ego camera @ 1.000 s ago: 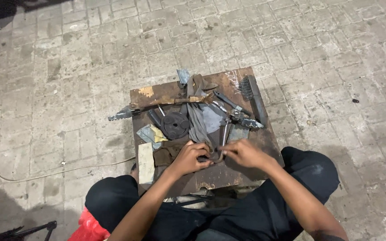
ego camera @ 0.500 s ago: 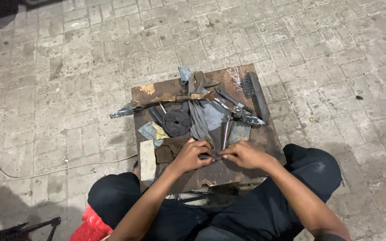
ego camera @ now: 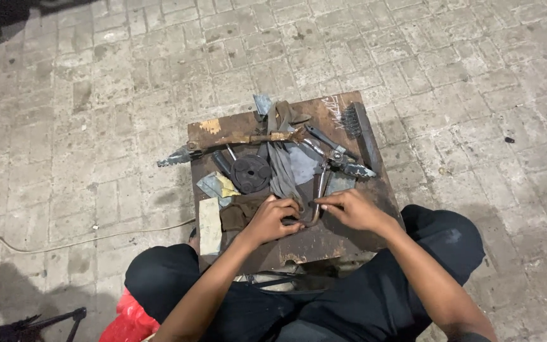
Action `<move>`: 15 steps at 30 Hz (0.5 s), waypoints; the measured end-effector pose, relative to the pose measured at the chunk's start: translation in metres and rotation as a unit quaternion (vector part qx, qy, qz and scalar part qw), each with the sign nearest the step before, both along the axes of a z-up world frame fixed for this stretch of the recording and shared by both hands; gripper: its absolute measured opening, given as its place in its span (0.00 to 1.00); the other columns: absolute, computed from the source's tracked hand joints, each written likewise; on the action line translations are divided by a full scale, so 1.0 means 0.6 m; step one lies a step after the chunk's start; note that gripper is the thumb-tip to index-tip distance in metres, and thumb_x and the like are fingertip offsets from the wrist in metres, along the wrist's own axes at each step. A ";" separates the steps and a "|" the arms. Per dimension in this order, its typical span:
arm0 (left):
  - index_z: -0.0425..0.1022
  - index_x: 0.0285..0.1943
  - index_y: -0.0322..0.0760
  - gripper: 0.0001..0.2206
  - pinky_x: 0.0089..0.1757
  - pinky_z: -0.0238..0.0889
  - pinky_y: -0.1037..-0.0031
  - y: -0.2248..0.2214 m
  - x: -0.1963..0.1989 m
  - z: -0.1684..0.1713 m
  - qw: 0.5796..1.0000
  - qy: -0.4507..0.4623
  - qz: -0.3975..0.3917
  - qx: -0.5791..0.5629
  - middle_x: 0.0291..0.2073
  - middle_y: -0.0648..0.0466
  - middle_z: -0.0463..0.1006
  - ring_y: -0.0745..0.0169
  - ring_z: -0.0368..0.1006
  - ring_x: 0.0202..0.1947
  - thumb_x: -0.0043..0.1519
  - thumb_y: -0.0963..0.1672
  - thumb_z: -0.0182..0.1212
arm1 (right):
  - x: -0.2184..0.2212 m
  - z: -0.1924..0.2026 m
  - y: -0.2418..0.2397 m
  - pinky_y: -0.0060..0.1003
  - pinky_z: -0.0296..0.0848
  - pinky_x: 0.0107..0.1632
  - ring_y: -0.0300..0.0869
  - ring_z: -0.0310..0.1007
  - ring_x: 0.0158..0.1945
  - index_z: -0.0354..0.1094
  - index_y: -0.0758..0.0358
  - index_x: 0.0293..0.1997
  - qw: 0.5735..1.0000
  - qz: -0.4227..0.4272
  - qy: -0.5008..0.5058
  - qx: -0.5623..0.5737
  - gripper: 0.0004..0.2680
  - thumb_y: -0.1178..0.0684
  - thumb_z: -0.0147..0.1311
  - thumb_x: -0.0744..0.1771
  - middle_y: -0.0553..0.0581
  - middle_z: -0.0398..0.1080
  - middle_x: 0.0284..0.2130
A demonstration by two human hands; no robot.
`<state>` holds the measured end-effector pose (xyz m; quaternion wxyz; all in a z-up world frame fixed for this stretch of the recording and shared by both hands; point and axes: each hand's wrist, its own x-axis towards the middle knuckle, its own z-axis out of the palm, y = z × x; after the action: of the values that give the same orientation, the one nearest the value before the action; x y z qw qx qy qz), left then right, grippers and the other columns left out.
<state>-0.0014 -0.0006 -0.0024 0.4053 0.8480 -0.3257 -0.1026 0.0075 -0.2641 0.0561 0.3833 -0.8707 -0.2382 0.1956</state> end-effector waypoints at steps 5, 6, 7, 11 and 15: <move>0.81 0.36 0.36 0.08 0.44 0.59 0.60 0.000 0.000 0.007 1.000 0.002 -0.004 -0.005 0.40 0.49 0.81 0.43 0.77 0.41 0.56 0.45 0.68 | -0.010 -0.026 0.005 0.47 0.76 0.44 0.53 0.81 0.38 0.78 0.58 0.50 0.998 0.042 0.044 0.008 0.10 0.58 0.54 0.67 0.63 0.81 0.37; 0.81 0.36 0.36 0.08 0.44 0.59 0.60 0.001 0.000 0.007 1.000 0.000 -0.004 -0.006 0.40 0.49 0.81 0.43 0.77 0.41 0.56 0.45 0.68 | -0.010 -0.021 0.007 0.50 0.76 0.43 0.57 0.81 0.38 0.79 0.60 0.49 0.998 0.051 0.040 0.011 0.09 0.58 0.54 0.66 0.64 0.81 0.37; 0.81 0.36 0.36 0.08 0.44 0.59 0.60 0.001 0.000 0.001 1.000 0.001 -0.002 -0.006 0.40 0.49 0.81 0.43 0.77 0.41 0.56 0.45 0.68 | -0.006 -0.013 0.005 0.50 0.76 0.43 0.57 0.81 0.38 0.79 0.60 0.49 0.998 0.052 0.040 0.010 0.09 0.58 0.54 0.66 0.64 0.81 0.37; 0.81 0.35 0.37 0.07 0.43 0.58 0.61 0.000 -0.002 0.001 1.000 -0.001 0.003 -0.010 0.39 0.51 0.81 0.44 0.77 0.40 0.56 0.45 0.69 | -0.001 -0.015 0.004 0.43 0.75 0.38 0.50 0.79 0.32 0.77 0.59 0.51 1.000 0.020 0.006 0.008 0.10 0.58 0.54 0.67 0.63 0.81 0.34; 0.81 0.36 0.37 0.07 0.43 0.58 0.61 -0.002 0.002 0.002 1.000 0.001 -0.002 -0.009 0.40 0.50 0.82 0.43 0.77 0.41 0.55 0.45 0.69 | -0.011 -0.021 0.011 0.45 0.74 0.34 0.53 0.78 0.29 0.79 0.59 0.47 0.996 0.084 0.028 0.005 0.08 0.57 0.54 0.66 0.64 0.80 0.30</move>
<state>0.0000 -0.0017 -0.0009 0.4129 0.8437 -0.3275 -0.1016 0.0009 -0.2577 0.0434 0.3764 -0.8399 -0.3005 0.2501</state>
